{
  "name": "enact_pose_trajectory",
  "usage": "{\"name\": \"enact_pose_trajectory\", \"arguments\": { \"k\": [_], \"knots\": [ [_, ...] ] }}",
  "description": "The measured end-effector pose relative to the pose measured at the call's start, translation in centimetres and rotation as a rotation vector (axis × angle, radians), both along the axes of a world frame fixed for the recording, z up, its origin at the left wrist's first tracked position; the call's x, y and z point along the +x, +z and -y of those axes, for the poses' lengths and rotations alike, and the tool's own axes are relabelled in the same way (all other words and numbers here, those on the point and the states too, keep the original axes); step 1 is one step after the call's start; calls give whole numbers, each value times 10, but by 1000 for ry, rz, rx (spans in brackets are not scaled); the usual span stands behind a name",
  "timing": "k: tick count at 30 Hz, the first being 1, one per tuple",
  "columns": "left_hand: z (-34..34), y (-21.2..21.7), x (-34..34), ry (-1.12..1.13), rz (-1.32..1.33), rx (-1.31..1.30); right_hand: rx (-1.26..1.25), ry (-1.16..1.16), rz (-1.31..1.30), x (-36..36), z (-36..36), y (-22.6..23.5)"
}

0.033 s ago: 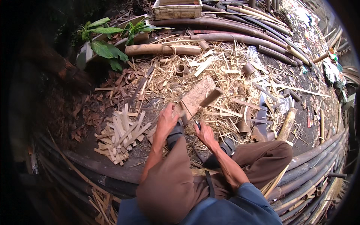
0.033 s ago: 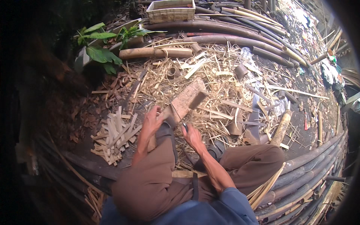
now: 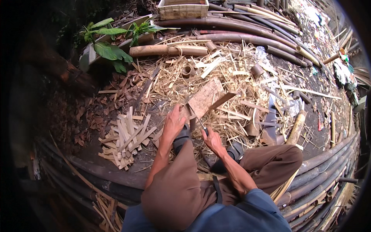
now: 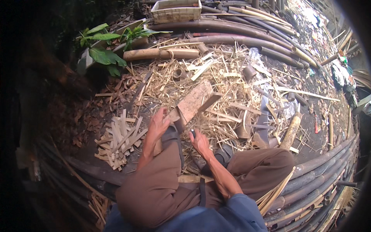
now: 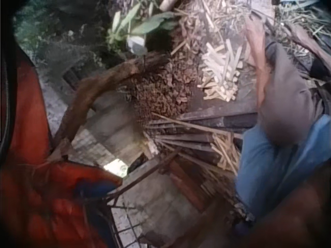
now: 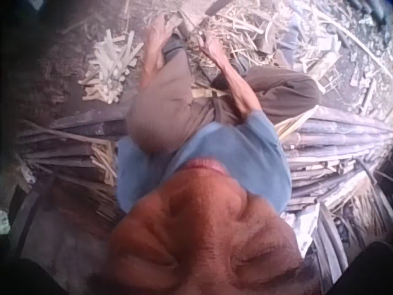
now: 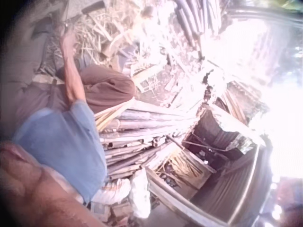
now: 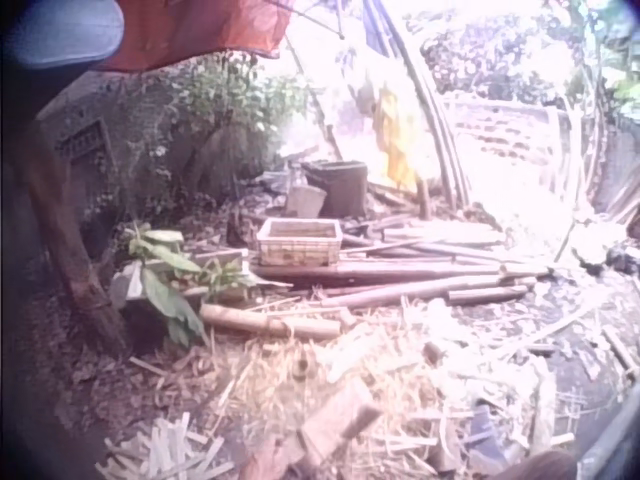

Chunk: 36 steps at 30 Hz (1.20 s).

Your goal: The person sits on the ground and uses a machete to split bamboo pieces into smaller strips. They repeatedly position the bamboo, strike it with the machete, and separate the resulting pieces.

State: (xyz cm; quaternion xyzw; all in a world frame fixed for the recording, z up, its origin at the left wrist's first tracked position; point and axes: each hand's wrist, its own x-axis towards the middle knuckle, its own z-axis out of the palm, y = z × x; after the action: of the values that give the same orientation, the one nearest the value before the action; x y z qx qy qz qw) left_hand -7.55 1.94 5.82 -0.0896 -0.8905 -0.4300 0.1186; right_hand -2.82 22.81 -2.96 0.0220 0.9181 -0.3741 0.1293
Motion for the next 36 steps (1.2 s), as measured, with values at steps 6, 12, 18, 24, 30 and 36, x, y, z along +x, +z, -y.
{"name": "enact_pose_trajectory", "arguments": {
  "k": [6, 12, 18, 24, 30, 36],
  "knots": [
    [-23, -78, 21, -46, 362, -16, -111, -64, 59, 17, 27, -1],
    [-34, -144, 12, -67, 251, -100, -248, -57, -16, 9, 17, -13],
    [-33, -122, 9, -21, 371, 283, -323, -220, -79, 7, 15, 9],
    [-5, -39, -6, 105, 613, 975, -261, -160, -591, -12, -9, 70],
    [20, 19, 15, 110, 710, 1110, -71, 122, -482, -36, -12, 86],
    [23, 39, 46, 62, 707, 1217, -40, 470, -553, -37, 27, 101]
  ]
}}
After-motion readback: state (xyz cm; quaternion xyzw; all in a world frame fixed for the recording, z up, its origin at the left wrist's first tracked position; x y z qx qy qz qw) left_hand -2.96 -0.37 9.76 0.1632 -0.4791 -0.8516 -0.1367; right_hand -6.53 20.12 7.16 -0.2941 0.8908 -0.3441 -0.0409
